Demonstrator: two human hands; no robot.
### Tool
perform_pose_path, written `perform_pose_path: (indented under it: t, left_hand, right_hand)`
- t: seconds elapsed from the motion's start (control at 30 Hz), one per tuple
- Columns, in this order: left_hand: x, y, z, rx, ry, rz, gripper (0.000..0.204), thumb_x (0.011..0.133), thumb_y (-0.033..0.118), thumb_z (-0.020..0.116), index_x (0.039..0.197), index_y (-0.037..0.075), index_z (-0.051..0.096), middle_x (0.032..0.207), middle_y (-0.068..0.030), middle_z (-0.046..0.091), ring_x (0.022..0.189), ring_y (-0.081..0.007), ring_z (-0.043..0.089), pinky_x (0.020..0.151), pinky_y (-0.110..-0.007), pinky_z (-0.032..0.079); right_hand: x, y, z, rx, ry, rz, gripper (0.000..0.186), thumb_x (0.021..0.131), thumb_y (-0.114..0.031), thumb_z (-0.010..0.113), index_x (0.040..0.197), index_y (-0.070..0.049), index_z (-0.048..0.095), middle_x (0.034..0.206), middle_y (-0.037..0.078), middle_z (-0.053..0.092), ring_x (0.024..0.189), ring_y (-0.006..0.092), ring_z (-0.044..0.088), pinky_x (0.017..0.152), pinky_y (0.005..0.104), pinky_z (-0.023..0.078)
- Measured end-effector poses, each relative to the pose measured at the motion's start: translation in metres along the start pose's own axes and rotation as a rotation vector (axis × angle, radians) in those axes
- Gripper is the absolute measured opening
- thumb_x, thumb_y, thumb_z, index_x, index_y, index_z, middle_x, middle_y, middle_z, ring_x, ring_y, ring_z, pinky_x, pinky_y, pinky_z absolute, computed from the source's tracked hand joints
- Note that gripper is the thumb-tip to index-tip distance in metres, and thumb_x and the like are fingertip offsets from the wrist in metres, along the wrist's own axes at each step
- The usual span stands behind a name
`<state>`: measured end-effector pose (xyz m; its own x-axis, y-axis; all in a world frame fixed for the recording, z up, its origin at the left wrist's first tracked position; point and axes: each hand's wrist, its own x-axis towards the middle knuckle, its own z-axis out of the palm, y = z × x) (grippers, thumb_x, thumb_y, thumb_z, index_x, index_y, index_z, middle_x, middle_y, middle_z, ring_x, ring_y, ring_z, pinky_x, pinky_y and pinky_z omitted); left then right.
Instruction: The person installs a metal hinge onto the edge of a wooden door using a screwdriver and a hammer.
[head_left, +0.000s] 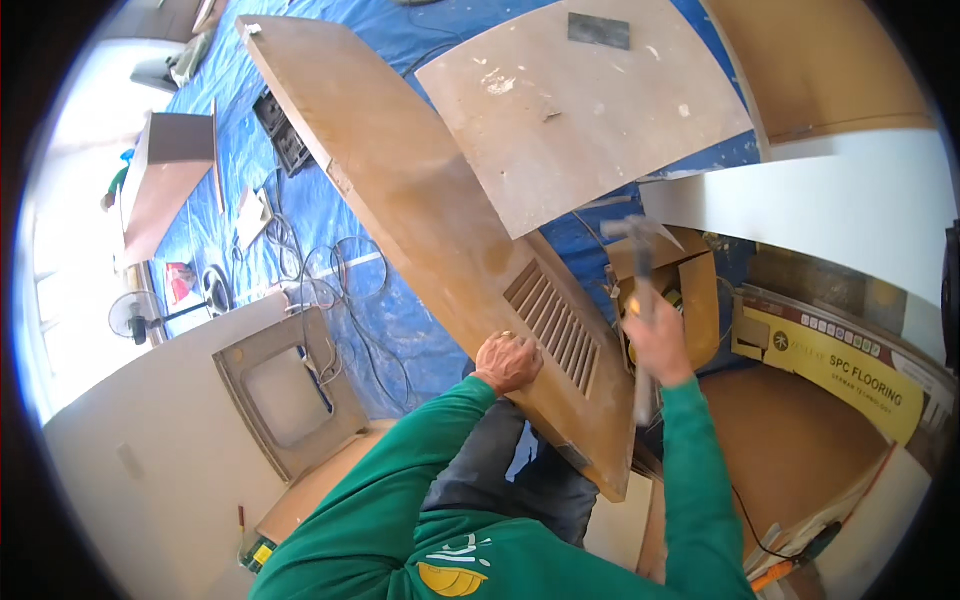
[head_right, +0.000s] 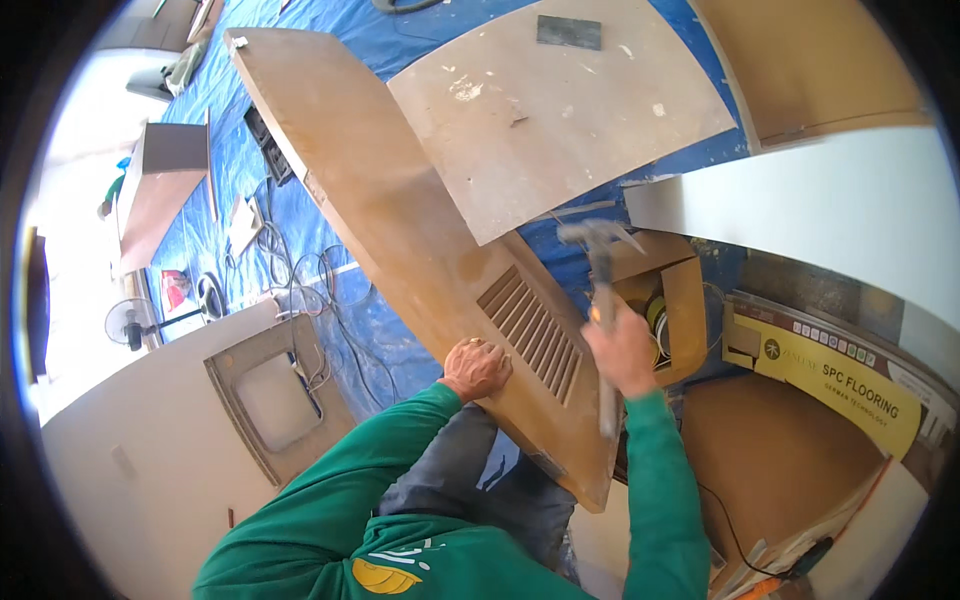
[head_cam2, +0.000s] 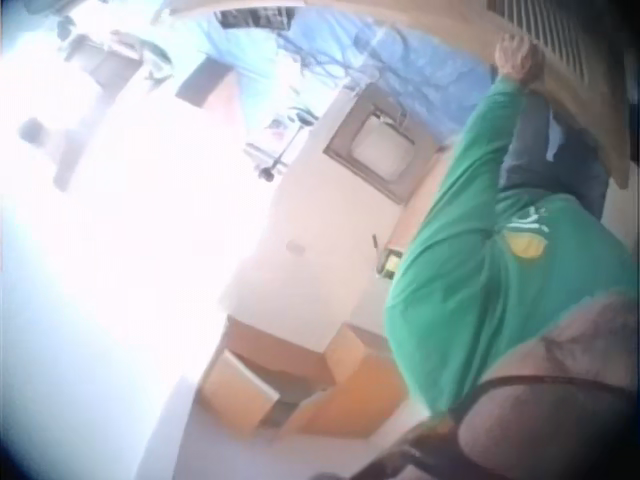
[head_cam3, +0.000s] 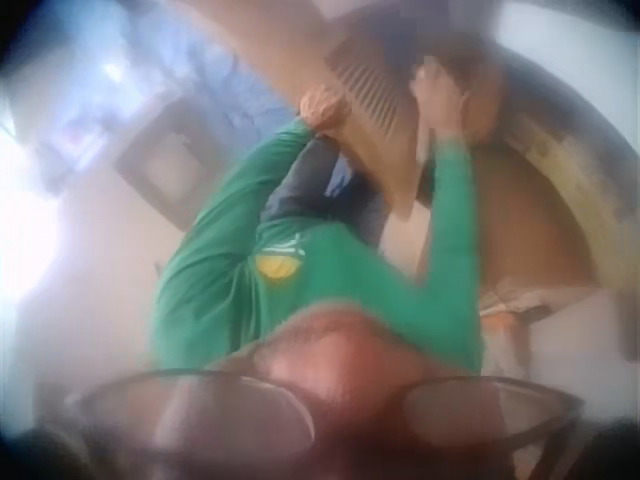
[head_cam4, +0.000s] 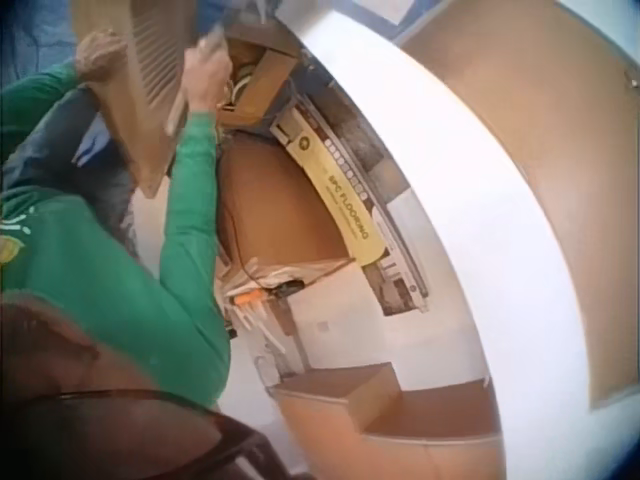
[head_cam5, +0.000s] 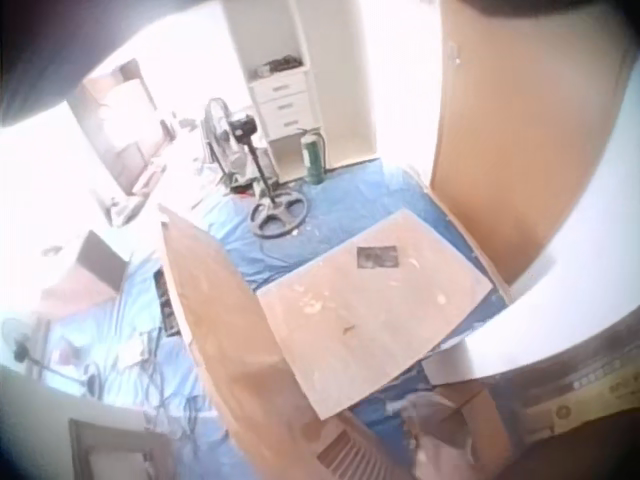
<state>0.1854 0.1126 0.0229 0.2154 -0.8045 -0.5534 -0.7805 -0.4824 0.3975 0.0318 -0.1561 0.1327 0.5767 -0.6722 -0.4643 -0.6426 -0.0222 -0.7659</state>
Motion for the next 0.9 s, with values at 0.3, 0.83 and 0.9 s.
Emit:
perform_pose_path:
  t: [0.3,0.83,0.9]
  left_hand:
    - [0.015,-0.127,-0.089,-0.407,1.024,-0.649,0.079,0.090,0.028,0.086,0.151,-0.005,0.047,0.141,-0.0252,0.056,0.132,-0.0394,0.055,0.116,-0.051,0.042]
    - [0.126,-0.070,-0.142,-0.786,0.959,-0.507,0.102,0.096,0.027,0.085,0.166,-0.006,0.018,0.151,-0.0311,0.051,0.135,-0.0422,0.057,0.117,-0.047,0.045]
    - [0.134,-0.055,-0.150,-0.779,0.953,-0.515,0.106,0.095,0.030,0.085,0.166,-0.007,0.016,0.152,-0.0330,0.050,0.137,-0.0443,0.056,0.118,-0.049,0.044]
  right_hand:
    - [0.272,-0.035,0.037,-0.250,0.154,-0.127,0.037,0.088,-0.027,0.071,0.115,-0.001,0.070,0.106,0.030,0.075,0.104,0.0510,0.071,0.093,0.0568,0.057]
    - [0.331,-0.059,-0.004,-1.102,0.234,-0.073,0.054,0.107,-0.053,0.059,0.144,-0.014,0.056,0.150,0.015,0.055,0.140,0.0438,0.055,0.101,0.0656,0.051]
    - [0.337,-0.052,-0.014,-1.120,0.388,-0.160,0.051,0.106,-0.054,0.061,0.140,-0.015,0.062,0.141,0.019,0.062,0.132,0.0445,0.062,0.100,0.0641,0.053]
